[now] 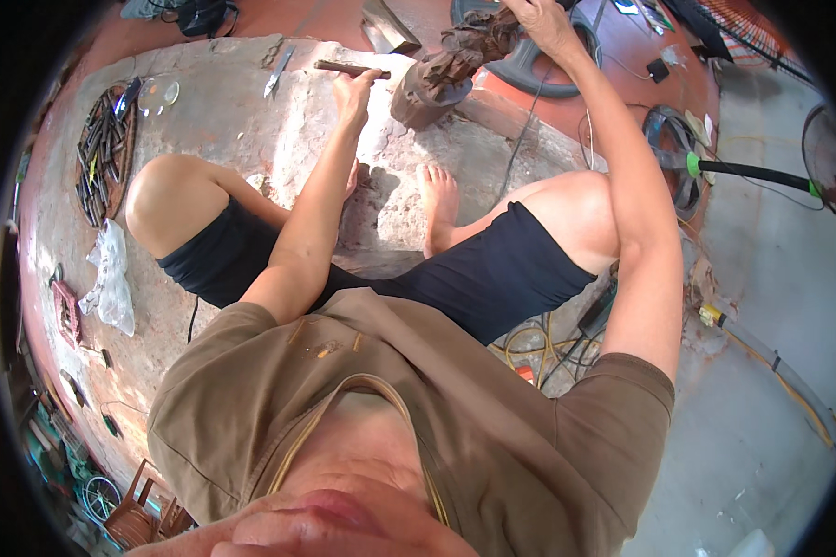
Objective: The person sits on the floor and carves a piece of wood using a chisel and a mallet. They hold the wood steady with one hand while striking the chisel with the mallet to shape the material.
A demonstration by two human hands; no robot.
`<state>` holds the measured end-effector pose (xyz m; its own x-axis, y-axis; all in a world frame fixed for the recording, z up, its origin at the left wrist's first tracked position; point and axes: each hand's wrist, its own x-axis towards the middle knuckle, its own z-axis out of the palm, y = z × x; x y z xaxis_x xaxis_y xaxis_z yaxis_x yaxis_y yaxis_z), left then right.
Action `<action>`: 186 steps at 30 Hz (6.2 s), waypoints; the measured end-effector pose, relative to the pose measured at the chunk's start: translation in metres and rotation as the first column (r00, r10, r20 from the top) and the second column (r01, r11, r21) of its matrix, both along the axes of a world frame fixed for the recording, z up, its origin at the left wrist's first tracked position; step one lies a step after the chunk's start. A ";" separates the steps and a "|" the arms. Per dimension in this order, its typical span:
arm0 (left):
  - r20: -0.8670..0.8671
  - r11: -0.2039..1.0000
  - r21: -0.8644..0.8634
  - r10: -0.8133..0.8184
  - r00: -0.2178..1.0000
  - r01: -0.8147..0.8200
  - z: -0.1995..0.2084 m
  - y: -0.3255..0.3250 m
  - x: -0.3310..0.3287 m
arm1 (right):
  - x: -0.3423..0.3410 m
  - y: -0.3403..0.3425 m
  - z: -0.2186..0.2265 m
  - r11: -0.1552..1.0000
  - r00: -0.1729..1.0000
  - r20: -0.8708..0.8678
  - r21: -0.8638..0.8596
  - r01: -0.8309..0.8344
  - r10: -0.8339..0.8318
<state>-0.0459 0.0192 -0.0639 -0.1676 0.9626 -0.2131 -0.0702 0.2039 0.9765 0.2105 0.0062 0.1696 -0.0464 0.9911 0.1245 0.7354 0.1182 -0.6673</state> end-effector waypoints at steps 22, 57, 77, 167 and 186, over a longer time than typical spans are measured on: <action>-0.112 0.922 0.311 -0.205 0.972 0.230 0.060 -0.036 0.051 | -0.031 -0.015 0.005 0.998 0.986 0.159 0.023 0.051 -0.054; 0.086 0.998 0.058 0.006 0.996 -0.011 -0.022 -0.034 0.034 | -0.069 -0.002 0.000 0.961 0.955 0.211 0.139 -0.240 0.208; 0.254 0.937 0.350 -0.091 0.963 -0.003 0.240 -0.046 -0.069 | -0.034 0.019 -0.019 0.950 0.962 0.207 0.219 -0.224 0.179; 0.425 0.852 0.518 -0.335 0.841 0.077 0.325 0.039 -0.079 | -0.035 0.025 0.006 0.979 0.920 0.378 -0.203 -0.023 0.100; 0.066 0.768 0.515 -0.479 0.876 0.381 0.323 0.036 -0.073 | -0.052 0.034 -0.014 0.997 0.925 0.379 -0.078 0.020 0.011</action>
